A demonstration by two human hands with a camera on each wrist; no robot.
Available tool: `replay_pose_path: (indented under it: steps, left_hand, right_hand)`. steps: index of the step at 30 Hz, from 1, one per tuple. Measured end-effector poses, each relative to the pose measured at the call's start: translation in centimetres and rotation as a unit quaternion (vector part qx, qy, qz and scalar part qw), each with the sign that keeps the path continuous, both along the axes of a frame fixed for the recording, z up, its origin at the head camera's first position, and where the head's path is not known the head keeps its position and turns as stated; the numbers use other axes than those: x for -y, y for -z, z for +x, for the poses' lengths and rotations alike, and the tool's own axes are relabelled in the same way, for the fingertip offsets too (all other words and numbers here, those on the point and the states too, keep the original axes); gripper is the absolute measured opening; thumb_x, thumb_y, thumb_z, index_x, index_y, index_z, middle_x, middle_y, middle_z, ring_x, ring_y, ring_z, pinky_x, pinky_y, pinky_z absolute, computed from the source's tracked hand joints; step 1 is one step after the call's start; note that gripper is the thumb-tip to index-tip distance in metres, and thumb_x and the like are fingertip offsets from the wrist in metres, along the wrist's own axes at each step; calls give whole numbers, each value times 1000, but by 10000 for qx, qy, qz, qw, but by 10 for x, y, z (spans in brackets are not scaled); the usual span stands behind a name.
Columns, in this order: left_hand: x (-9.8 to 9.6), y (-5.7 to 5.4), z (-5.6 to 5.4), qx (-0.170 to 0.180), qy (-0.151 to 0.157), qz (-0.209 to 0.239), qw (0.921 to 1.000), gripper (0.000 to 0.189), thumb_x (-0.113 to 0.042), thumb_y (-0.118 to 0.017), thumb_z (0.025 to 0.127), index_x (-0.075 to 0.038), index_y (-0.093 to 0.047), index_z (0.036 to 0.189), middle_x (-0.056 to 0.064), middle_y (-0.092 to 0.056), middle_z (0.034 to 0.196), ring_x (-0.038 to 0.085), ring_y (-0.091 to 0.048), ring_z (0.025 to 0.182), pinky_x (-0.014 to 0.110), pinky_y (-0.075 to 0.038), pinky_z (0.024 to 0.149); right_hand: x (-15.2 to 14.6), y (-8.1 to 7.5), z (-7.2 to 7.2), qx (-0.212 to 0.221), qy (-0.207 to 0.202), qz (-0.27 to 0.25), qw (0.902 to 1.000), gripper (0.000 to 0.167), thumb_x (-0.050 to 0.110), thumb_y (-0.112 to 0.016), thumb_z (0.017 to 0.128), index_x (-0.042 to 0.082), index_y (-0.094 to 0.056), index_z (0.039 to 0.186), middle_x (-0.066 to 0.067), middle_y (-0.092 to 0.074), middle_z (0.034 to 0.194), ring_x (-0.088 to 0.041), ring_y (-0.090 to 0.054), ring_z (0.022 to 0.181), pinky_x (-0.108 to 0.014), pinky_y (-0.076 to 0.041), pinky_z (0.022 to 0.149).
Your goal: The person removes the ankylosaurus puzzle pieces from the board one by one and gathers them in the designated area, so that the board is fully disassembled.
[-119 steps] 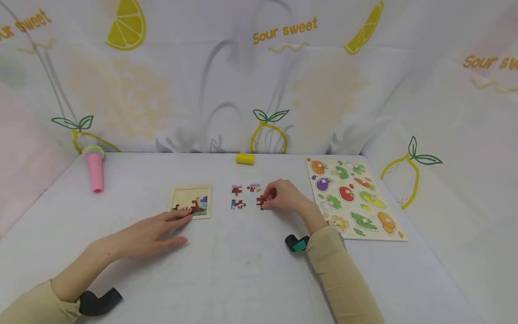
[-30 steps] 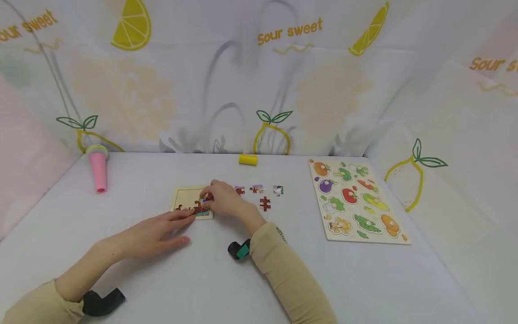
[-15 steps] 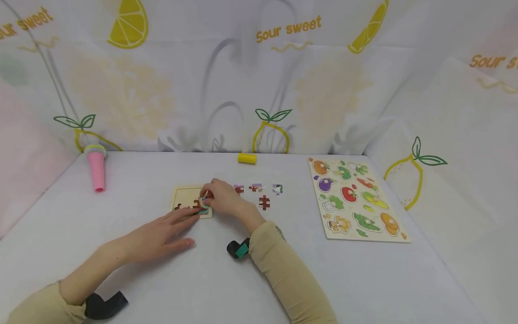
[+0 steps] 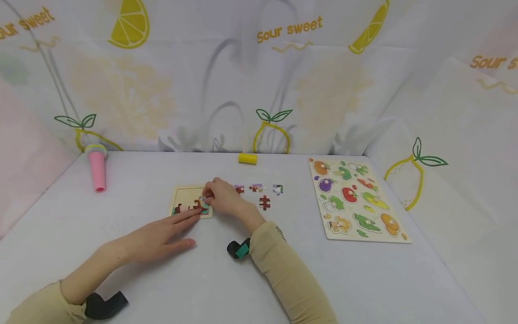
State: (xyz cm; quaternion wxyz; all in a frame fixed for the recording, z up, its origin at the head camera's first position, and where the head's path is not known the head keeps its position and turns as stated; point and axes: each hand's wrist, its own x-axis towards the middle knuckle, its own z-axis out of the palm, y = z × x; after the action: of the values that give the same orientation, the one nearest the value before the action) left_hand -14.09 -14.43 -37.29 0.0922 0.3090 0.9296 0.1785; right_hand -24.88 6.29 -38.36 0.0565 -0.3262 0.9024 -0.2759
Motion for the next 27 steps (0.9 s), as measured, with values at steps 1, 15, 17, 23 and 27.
replay_pose_path:
  steps: [1,15,17,23,27]
  left_hand:
    - [0,0,0,0,7,-16,10000,73,-56,-51,100,-8,-39,154,2,-28,164,32,-36,146,53,-37,113]
    - [0,1,0,45,-31,-28,10000,72,-53,-54,100,-9,-37,155,3,-28,164,33,-35,147,54,-36,114]
    - [0,1,0,56,-41,-37,10000,72,-53,-54,100,-10,-37,155,2,-28,165,32,-35,146,54,-36,114]
    - [0,1,0,94,-36,-46,9999,73,-53,-54,99,-10,-36,155,2,-27,165,32,-35,147,54,-37,113]
    - [0,1,0,104,-21,-41,9999,73,-53,-54,99,-9,-36,155,3,-27,165,32,-34,147,54,-36,113]
  right_hand:
    - [0,0,0,8,24,14,10000,14,10,-66,96,5,-69,109,-6,-57,95,-16,-54,86,-26,-45,79]
    - [2,1,0,81,105,139,9998,8,11,-64,98,8,-68,104,-4,-55,96,-16,-54,88,-27,-46,82]
    - [2,0,1,87,86,159,9998,12,10,-64,98,8,-67,109,-4,-56,98,-16,-54,89,-27,-46,83]
    - [1,1,1,51,-11,139,9999,18,10,-63,99,10,-69,116,-5,-57,100,-17,-55,89,-27,-45,80]
    - [1,1,1,107,-39,82,9999,18,8,-62,99,10,-68,115,-6,-56,101,-17,-54,90,-26,-45,80]
